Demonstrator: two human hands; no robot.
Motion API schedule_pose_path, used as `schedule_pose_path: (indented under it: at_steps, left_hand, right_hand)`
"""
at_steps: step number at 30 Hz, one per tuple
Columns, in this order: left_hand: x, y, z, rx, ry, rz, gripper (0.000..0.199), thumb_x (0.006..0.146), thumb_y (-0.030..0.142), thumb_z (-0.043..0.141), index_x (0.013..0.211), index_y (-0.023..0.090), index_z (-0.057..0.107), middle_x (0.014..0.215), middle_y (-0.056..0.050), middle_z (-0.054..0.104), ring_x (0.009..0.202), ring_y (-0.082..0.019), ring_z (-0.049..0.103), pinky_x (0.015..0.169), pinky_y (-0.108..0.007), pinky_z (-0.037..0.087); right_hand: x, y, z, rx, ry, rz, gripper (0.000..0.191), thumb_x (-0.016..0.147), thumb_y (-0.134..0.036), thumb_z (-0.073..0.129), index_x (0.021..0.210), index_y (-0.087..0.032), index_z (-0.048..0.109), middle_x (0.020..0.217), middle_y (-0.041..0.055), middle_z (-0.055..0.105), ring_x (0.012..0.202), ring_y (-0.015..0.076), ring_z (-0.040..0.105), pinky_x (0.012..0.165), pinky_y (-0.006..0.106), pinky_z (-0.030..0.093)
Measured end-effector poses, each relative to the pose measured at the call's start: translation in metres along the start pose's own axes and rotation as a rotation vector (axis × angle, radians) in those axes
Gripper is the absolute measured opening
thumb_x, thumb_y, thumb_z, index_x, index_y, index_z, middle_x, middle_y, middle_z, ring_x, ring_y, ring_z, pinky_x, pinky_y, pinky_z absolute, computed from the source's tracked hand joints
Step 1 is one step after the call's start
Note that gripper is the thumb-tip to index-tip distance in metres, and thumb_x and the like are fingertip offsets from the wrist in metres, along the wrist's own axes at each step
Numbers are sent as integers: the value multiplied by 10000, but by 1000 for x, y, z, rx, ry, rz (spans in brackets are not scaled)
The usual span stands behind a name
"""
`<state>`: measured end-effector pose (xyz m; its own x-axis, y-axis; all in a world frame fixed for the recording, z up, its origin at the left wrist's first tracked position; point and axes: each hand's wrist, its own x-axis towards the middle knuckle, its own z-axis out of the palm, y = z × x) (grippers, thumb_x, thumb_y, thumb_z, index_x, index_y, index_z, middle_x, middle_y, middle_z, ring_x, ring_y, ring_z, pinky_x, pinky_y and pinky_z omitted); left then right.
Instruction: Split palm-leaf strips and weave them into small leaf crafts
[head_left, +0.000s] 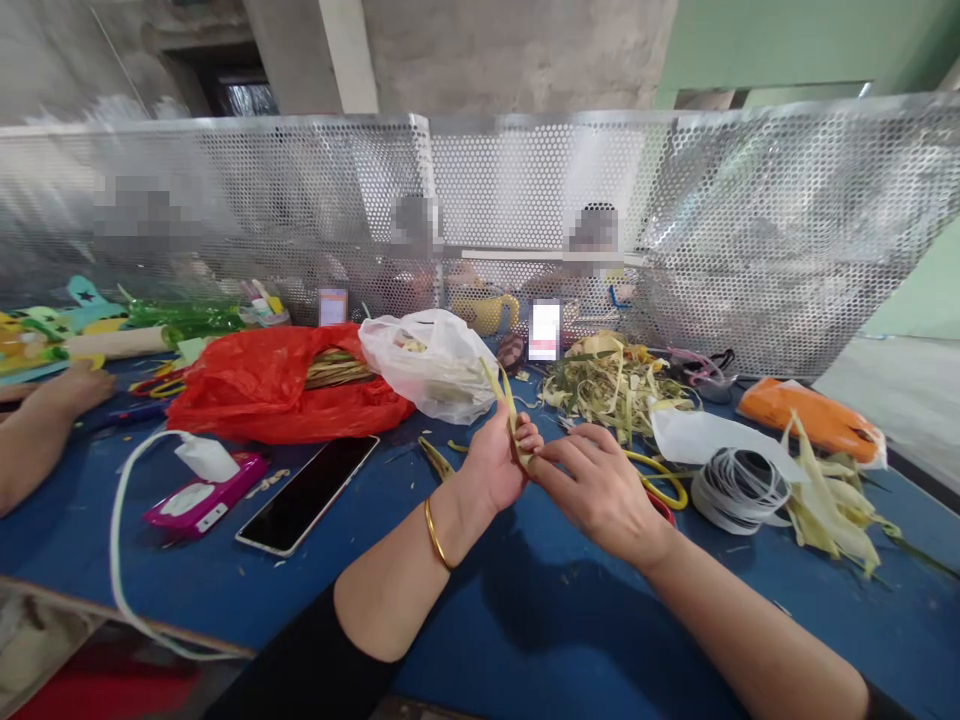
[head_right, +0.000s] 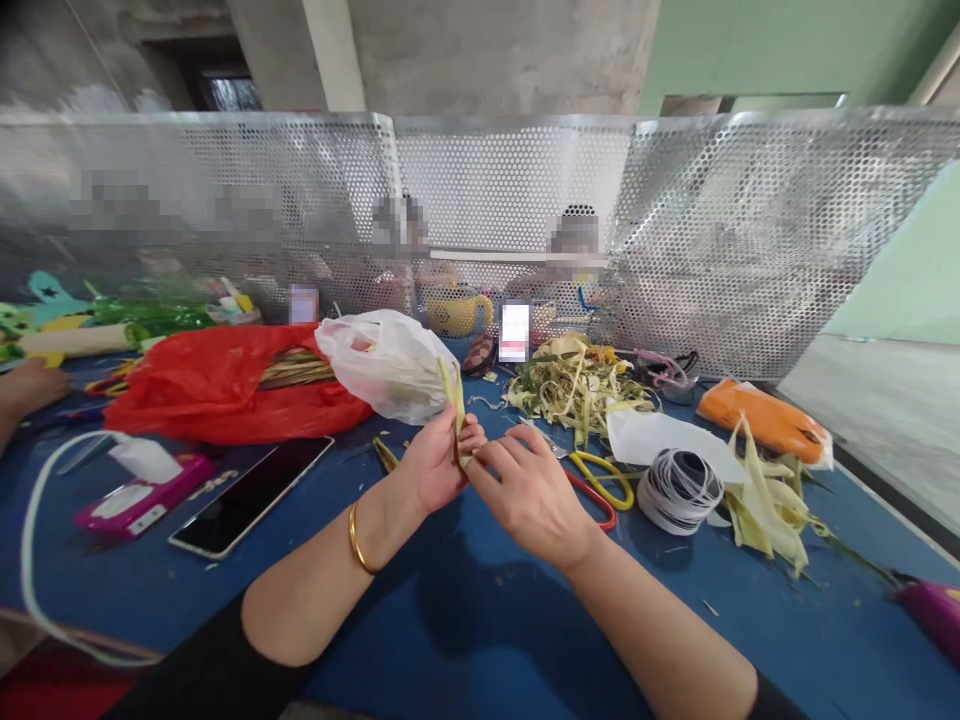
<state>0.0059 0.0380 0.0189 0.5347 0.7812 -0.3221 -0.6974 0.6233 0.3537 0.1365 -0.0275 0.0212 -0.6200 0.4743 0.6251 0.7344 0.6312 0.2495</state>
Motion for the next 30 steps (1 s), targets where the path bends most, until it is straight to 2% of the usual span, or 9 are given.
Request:
schedule_pose_path:
  at_steps: [6, 9, 13, 16, 21, 24, 27, 30]
  left_hand:
    - [-2, 0, 3, -10, 50, 49, 425, 987, 401, 296, 690, 155, 472, 509, 49, 351, 416, -67, 364, 408, -163, 363]
    - [-3, -1, 5, -7, 54, 57, 425, 986, 405, 297, 687, 157, 469, 512, 47, 362, 423, -69, 376, 433, -167, 399]
    - [-2, 0, 4, -4, 52, 41, 426, 985, 414, 301, 685, 160, 467, 520, 45, 363, 426, -67, 378, 417, -154, 382]
    - [-1, 0, 3, -7, 42, 33, 419, 986, 405, 298, 695, 160, 472, 525, 42, 370, 431, -69, 386, 415, -153, 382]
    - [-3, -1, 4, -16, 58, 22, 403, 988, 385, 303, 692, 165, 468, 523, 43, 359, 426, -72, 374, 400, -156, 369]
    - [-2, 0, 4, -40, 66, 22, 400, 989, 374, 309, 681, 165, 457, 519, 50, 342, 409, -63, 343, 383, -151, 335]
    - [-1, 1, 2, -21, 55, 22, 417, 991, 385, 294, 666, 170, 441, 510, 60, 318, 400, -65, 335, 399, -171, 354]
    - [-1, 1, 1, 61, 40, 7, 433, 990, 410, 280, 658, 175, 428, 498, 74, 277, 383, -66, 313, 383, -178, 320]
  right_hand:
    - [-1, 2, 5, 214, 83, 183, 182, 939, -175, 509, 842, -180, 663, 781, 41, 672, 744, 160, 567, 798, 330, 398]
    - [-1, 1, 6, 301, 88, 269, 176, 928, -186, 527, 811, -180, 658, 755, 38, 660, 730, 160, 564, 774, 324, 407]
    - [-1, -2, 7, 350, 75, 345, 177, 917, -188, 546, 775, -182, 651, 742, 31, 651, 724, 159, 571, 763, 319, 410]
    - [-1, -2, 8, 341, 74, 368, 172, 911, -192, 558, 769, -184, 655, 744, 31, 651, 734, 163, 572, 773, 318, 407]
    - [-2, -1, 9, 300, 73, 314, 185, 911, -177, 543, 779, -185, 672, 730, 36, 652, 734, 169, 562, 791, 326, 393]
    - [-1, 3, 6, 398, 52, 325, 148, 906, -199, 569, 805, -197, 678, 770, 27, 674, 750, 160, 580, 787, 309, 395]
    - [1, 8, 1, 493, 24, 409, 135, 876, -234, 620, 750, -195, 650, 739, 7, 659, 709, 143, 576, 749, 288, 394]
    - [2, 12, -2, 532, 33, 549, 243, 837, -305, 653, 636, -192, 577, 656, -9, 599, 648, 138, 531, 683, 280, 385]
